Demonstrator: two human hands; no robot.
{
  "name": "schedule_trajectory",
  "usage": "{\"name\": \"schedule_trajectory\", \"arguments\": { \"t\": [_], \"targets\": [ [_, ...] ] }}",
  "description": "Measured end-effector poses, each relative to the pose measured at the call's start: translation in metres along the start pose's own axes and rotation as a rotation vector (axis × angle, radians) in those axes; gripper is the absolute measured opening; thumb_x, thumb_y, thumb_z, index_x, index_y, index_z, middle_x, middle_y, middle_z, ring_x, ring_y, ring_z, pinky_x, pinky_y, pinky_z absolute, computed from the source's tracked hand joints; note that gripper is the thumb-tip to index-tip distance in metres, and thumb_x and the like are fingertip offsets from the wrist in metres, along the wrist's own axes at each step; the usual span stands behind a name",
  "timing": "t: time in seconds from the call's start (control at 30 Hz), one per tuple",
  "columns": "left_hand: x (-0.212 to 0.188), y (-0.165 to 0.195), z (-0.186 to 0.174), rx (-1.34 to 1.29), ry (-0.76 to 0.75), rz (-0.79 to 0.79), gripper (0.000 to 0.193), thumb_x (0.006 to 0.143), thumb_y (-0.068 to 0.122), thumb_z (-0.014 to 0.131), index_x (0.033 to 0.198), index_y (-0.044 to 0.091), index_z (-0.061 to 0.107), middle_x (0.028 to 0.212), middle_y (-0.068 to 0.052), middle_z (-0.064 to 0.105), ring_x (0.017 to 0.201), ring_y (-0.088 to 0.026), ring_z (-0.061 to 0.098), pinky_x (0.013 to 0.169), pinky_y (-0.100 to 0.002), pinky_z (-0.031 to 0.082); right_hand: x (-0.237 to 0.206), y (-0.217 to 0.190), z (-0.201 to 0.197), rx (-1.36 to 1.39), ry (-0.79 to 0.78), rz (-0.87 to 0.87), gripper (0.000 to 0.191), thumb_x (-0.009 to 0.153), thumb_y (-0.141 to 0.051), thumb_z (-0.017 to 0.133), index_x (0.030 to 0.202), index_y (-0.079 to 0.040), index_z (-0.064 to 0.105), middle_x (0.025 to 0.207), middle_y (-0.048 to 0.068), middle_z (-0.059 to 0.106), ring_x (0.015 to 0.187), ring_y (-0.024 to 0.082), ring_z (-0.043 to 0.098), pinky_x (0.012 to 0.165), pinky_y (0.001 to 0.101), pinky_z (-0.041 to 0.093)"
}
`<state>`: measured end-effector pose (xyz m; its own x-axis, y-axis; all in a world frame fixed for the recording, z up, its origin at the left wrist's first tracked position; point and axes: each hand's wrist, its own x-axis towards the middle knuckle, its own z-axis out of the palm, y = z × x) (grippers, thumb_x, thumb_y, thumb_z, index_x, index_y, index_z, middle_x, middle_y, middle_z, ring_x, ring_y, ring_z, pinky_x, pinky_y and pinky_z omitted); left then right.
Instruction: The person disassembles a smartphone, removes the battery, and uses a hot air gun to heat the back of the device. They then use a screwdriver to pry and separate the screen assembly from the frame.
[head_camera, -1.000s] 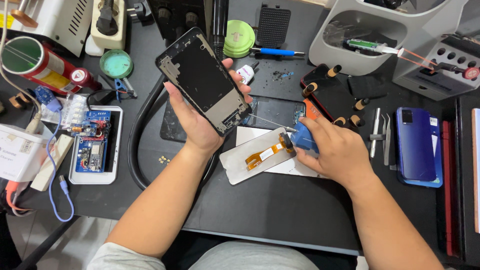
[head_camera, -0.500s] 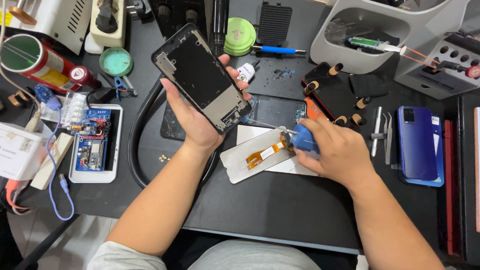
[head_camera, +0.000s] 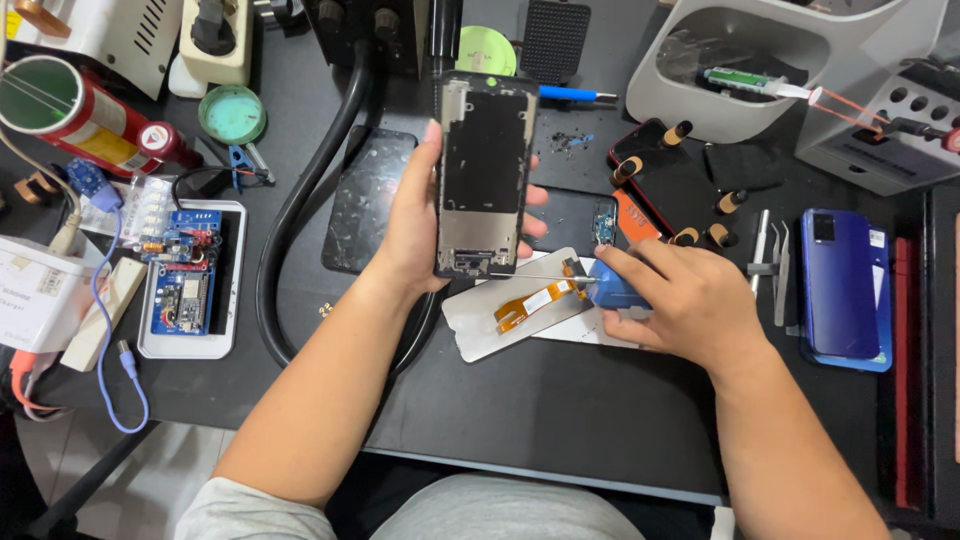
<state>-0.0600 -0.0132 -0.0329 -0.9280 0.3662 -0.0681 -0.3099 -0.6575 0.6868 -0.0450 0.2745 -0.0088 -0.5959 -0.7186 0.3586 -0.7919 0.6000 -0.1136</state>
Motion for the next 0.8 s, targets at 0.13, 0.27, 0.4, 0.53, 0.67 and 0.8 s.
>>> {"name": "schedule_trajectory", "arguments": {
  "t": [0.13, 0.27, 0.4, 0.53, 0.67, 0.8],
  "targets": [
    [0.0014, -0.0015, -0.0011, -0.003, 0.008, -0.068, 0.089, 0.102, 0.070, 0.025, 0.139, -0.004, 0.058, 0.113, -0.023, 0.071, 0.093, -0.031, 0.075, 0.077, -0.044, 0.063, -0.0014, -0.0006, 0.0006, 0.022, -0.004, -0.017, 0.053, 0.068, -0.031, 0.084, 0.116, -0.013, 0.072, 0.089, 0.006, 0.064, 0.069, 0.025, 0.066, 0.064, 0.0371, 0.053],
    [0.0028, -0.0020, -0.0020, -0.017, 0.023, -0.071, 0.089, 0.102, 0.070, 0.024, 0.138, -0.004, 0.058, 0.111, -0.022, 0.071, 0.091, -0.031, 0.074, 0.077, -0.045, 0.064, -0.0016, -0.0001, 0.0025, 0.038, -0.023, -0.011, 0.052, 0.068, -0.030, 0.084, 0.116, -0.012, 0.072, 0.088, 0.006, 0.064, 0.068, 0.025, 0.066, 0.064, 0.0374, 0.053],
    [0.0033, -0.0026, -0.0014, -0.015, 0.029, -0.066, 0.088, 0.102, 0.070, 0.025, 0.137, -0.004, 0.058, 0.111, -0.022, 0.071, 0.091, -0.031, 0.074, 0.076, -0.045, 0.064, -0.0018, -0.0003, 0.0029, 0.046, -0.005, -0.008, 0.053, 0.068, -0.030, 0.084, 0.116, -0.012, 0.071, 0.090, 0.006, 0.066, 0.069, 0.025, 0.066, 0.065, 0.0373, 0.054],
    [0.0040, -0.0022, -0.0008, 0.006, 0.046, -0.062, 0.089, 0.102, 0.070, 0.024, 0.137, -0.004, 0.058, 0.111, -0.022, 0.071, 0.091, -0.031, 0.075, 0.076, -0.045, 0.064, -0.0008, 0.0001, 0.0020, 0.037, -0.026, 0.006, 0.054, 0.067, -0.032, 0.085, 0.116, -0.012, 0.072, 0.089, 0.006, 0.066, 0.068, 0.025, 0.066, 0.064, 0.0377, 0.054],
    [0.0045, -0.0020, -0.0003, 0.004, 0.039, -0.055, 0.088, 0.102, 0.070, 0.024, 0.137, -0.004, 0.058, 0.110, -0.022, 0.071, 0.090, -0.030, 0.074, 0.076, -0.045, 0.064, 0.0002, 0.0002, 0.0002, 0.055, -0.030, -0.001, 0.054, 0.067, -0.032, 0.085, 0.115, -0.011, 0.072, 0.089, 0.006, 0.066, 0.069, 0.025, 0.066, 0.065, 0.0376, 0.054],
    [0.0044, -0.0020, 0.0000, 0.010, 0.048, -0.062, 0.089, 0.102, 0.070, 0.024, 0.137, -0.004, 0.058, 0.111, -0.022, 0.072, 0.090, -0.030, 0.074, 0.076, -0.044, 0.064, 0.0016, -0.0004, -0.0016, 0.059, -0.026, -0.004, 0.053, 0.067, -0.032, 0.086, 0.114, -0.011, 0.072, 0.089, 0.006, 0.066, 0.069, 0.025, 0.067, 0.064, 0.0376, 0.054]
  ]
}}
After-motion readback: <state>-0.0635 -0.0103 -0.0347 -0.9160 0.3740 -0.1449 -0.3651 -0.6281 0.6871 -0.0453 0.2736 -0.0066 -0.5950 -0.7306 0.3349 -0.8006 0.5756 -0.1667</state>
